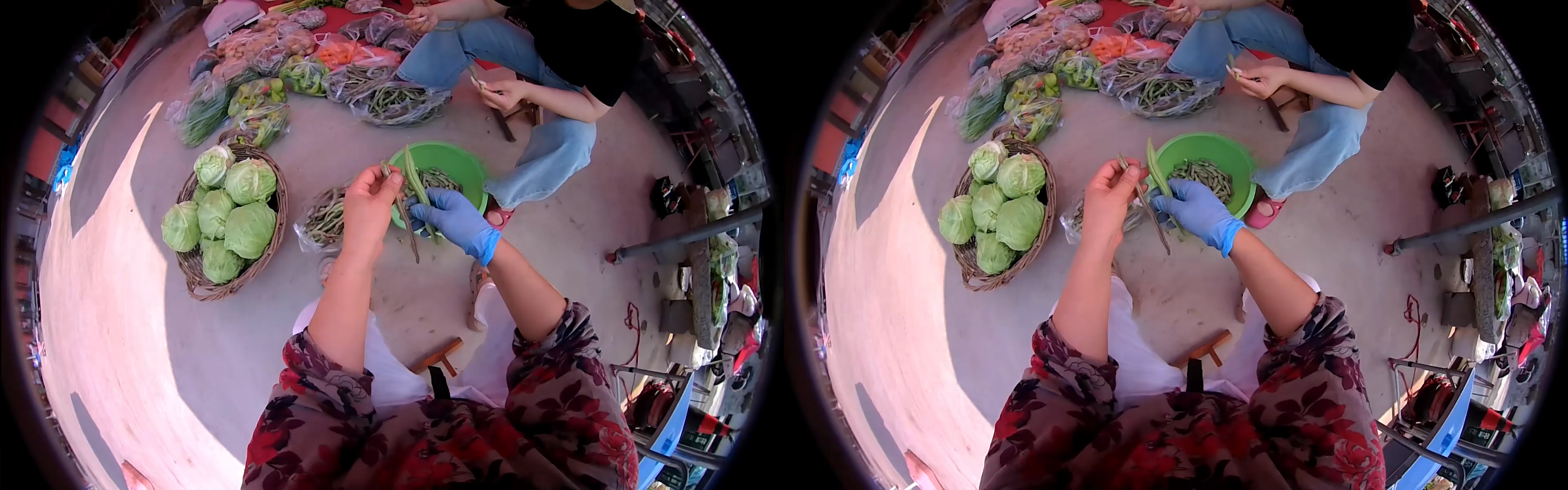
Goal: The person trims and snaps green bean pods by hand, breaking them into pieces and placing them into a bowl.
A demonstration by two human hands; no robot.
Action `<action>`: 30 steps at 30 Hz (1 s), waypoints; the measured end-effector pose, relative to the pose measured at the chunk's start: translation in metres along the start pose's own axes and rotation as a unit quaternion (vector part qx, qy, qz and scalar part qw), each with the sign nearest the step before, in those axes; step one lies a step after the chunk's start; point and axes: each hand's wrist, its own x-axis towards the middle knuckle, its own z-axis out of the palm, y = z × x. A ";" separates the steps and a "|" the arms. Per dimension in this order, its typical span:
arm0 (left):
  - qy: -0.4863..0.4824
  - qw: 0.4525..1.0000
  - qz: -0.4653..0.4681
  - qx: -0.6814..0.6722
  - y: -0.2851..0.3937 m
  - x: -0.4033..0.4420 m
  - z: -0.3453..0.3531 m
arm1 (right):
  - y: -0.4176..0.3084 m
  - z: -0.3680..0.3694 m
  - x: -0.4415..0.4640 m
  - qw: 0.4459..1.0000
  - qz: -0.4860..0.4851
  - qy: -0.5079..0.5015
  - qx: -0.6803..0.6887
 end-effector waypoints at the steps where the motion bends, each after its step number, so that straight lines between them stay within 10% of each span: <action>1: -0.016 1.000 -0.001 0.007 -0.001 0.001 0.006 | 0.010 -0.010 -0.005 0.996 -0.021 0.026 0.077; 13: -0.214 0.966 -0.103 0.098 -0.029 -0.025 0.061 | 0.005 -0.068 -0.041 0.975 -0.165 0.125 0.075; 30: -0.190 0.954 -0.229 0.038 -0.034 0.001 0.066 | 0.015 -0.093 -0.012 0.974 -0.177 0.113 -0.085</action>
